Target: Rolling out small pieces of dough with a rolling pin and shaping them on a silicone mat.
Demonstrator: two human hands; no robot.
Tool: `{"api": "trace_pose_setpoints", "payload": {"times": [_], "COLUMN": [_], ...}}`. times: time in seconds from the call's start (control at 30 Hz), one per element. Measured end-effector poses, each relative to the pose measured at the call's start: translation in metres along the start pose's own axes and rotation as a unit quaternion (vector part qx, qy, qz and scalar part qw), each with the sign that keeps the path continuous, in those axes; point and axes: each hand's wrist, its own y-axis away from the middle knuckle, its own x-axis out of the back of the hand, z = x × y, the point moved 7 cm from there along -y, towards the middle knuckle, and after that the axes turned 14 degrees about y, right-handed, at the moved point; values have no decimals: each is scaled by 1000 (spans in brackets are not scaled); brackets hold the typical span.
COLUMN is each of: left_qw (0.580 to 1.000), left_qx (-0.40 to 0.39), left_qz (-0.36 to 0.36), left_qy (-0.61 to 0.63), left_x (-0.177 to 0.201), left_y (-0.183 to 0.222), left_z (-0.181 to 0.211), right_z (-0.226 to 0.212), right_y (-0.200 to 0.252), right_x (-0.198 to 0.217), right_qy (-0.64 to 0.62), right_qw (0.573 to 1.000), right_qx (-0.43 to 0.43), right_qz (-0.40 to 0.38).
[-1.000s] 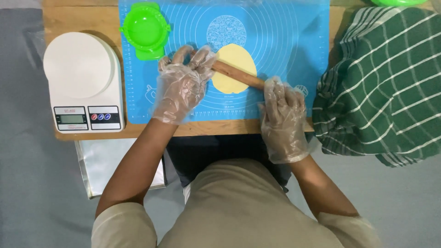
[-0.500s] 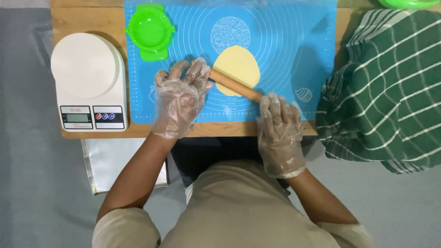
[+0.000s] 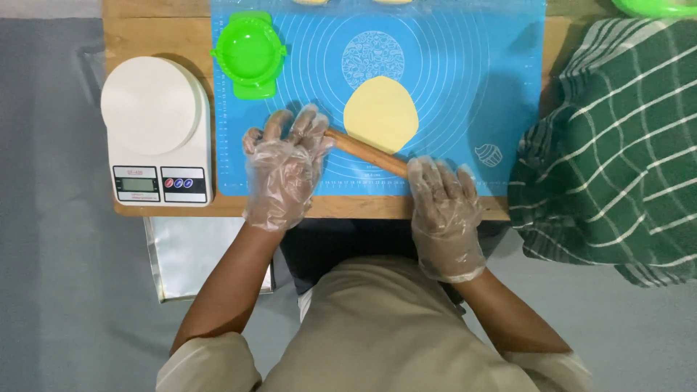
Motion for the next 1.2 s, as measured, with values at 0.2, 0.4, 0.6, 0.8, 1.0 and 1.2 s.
{"api": "trace_pose_setpoints", "payload": {"times": [0.2, 0.4, 0.6, 0.8, 1.0, 1.2], "left_qw": [993, 814, 985, 987, 949, 932], "left_qx": [-48, -222, -47, -51, -124, -149], "left_qz": [82, 506, 165, 144, 265, 238], "left_qy": [-70, 178, 7, 41, 122, 231], "left_x": [-22, 53, 27, 12, 1, -20], "left_y": [-4, 19, -53, -79, -90, -101], "left_z": [-26, -14, 47, 67, 62, 57], "right_z": [3, 27, 78, 90, 79, 47], "right_y": [2, 12, 4, 5, -26, -94], "right_x": [-12, 4, -8, -22, -29, -59], "right_qy": [-68, 56, 65, 125, 30, -239], "right_qw": [998, 995, 990, 968, 982, 970], "right_qx": [-5, -41, -120, -191, -169, -25], "right_qz": [6, 67, -34, -101, -77, 27]}}
